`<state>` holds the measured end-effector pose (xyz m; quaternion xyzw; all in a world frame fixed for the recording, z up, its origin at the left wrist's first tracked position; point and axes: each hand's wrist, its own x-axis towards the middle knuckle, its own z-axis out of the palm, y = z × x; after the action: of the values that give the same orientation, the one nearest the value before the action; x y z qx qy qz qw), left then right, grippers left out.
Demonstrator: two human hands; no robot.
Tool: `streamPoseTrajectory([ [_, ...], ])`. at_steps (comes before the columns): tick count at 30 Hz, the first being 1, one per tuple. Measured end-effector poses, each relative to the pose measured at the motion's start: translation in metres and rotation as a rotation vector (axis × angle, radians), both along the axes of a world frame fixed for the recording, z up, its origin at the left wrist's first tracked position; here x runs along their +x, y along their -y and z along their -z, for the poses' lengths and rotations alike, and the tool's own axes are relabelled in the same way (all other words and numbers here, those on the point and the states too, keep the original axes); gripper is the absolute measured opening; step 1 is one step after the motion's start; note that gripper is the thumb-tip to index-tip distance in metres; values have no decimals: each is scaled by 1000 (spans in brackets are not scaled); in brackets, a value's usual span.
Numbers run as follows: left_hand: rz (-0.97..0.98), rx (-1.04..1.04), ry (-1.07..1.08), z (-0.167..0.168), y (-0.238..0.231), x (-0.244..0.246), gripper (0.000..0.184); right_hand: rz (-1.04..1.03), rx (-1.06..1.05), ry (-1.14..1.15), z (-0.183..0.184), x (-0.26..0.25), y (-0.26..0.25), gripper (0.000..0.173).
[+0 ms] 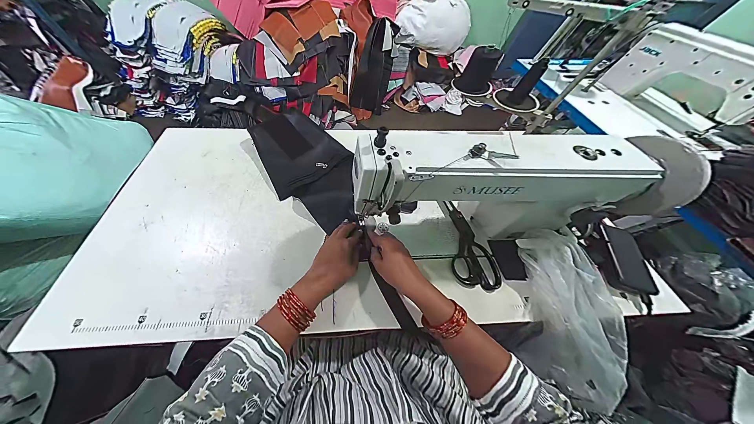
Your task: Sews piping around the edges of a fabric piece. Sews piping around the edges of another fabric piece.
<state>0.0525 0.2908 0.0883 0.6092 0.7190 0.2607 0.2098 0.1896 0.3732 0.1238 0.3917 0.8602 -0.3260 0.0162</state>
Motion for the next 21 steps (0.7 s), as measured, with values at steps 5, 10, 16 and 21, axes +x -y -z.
streamPoseTrajectory([
  [5,-40,16,50,2,12,11,38,125,-94,-224,13,14,5,42],
  [10,15,-129,-40,-12,8,15,49,139,-188,-303,19,20,-1,39],
  [16,112,-230,-119,-20,5,4,64,123,-207,-282,17,20,0,42],
  [21,133,-249,-141,-21,8,5,53,39,-100,-130,3,18,5,44],
])
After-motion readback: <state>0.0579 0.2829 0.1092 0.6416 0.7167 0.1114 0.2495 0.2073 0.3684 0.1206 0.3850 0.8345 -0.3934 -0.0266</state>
